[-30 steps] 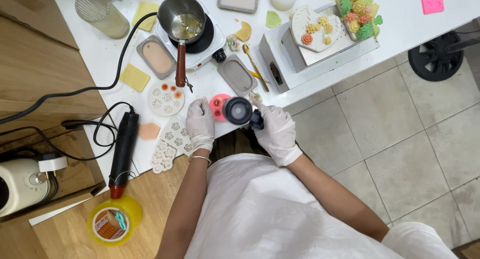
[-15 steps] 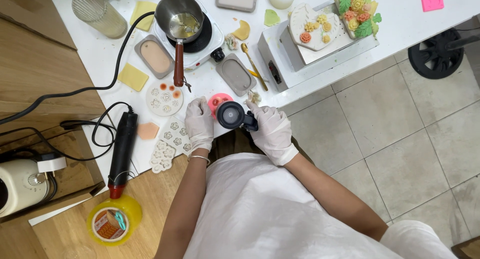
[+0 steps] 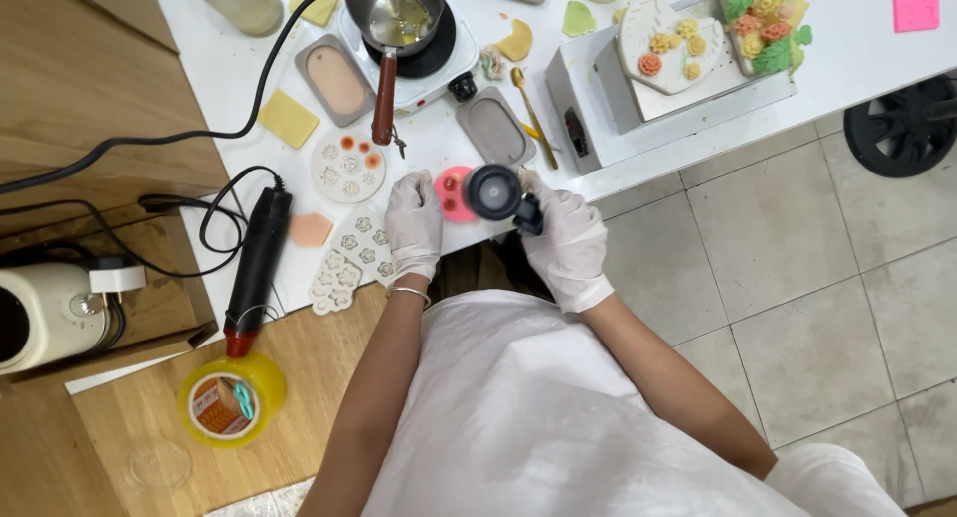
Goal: Creating small decorative wax shapes using molds and a heat tool.
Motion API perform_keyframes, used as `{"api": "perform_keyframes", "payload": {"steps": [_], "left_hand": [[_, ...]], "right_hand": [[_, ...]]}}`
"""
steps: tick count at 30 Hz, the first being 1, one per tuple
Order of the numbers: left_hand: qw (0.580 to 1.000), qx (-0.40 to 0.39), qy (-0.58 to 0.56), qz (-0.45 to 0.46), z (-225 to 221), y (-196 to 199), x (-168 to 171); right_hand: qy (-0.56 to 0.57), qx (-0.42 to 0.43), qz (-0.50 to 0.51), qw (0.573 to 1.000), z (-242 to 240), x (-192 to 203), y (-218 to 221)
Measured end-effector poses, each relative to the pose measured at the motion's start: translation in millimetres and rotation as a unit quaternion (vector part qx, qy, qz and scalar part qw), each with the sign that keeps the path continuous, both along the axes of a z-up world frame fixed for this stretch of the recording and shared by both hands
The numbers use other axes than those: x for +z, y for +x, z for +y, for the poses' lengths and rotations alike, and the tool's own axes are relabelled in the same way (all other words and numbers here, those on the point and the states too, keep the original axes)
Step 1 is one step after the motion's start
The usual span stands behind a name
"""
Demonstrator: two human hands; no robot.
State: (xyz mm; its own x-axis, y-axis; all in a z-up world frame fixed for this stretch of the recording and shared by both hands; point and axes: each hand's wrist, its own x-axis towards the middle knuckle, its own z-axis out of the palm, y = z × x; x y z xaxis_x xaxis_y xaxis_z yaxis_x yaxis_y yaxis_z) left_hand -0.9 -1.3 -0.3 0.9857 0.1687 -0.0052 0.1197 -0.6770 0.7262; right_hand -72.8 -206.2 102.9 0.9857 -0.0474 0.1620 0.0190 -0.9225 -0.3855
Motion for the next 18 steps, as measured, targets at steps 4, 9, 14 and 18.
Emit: {"api": "perform_keyframes", "payload": {"steps": [4, 9, 14, 18], "left_hand": [[1.000, 0.009, -0.020, 0.016, 0, -1, 3], [1.000, -0.004, -0.006, 0.004, 1, 0, -3], [1.000, 0.002, -0.013, -0.012, 1, -2, -9], [1.000, 0.006, -0.005, -0.010, 1, -1, 0]], "right_hand": [[0.028, -0.061, 0.022, 0.998, -3, 2, 3], [0.026, 0.000, 0.065, 0.998, 13, 6, 1], [0.040, -0.023, 0.034, 0.998, 5, 0, 11], [0.059, -0.041, 0.042, 0.997, 9, -4, 18]]}}
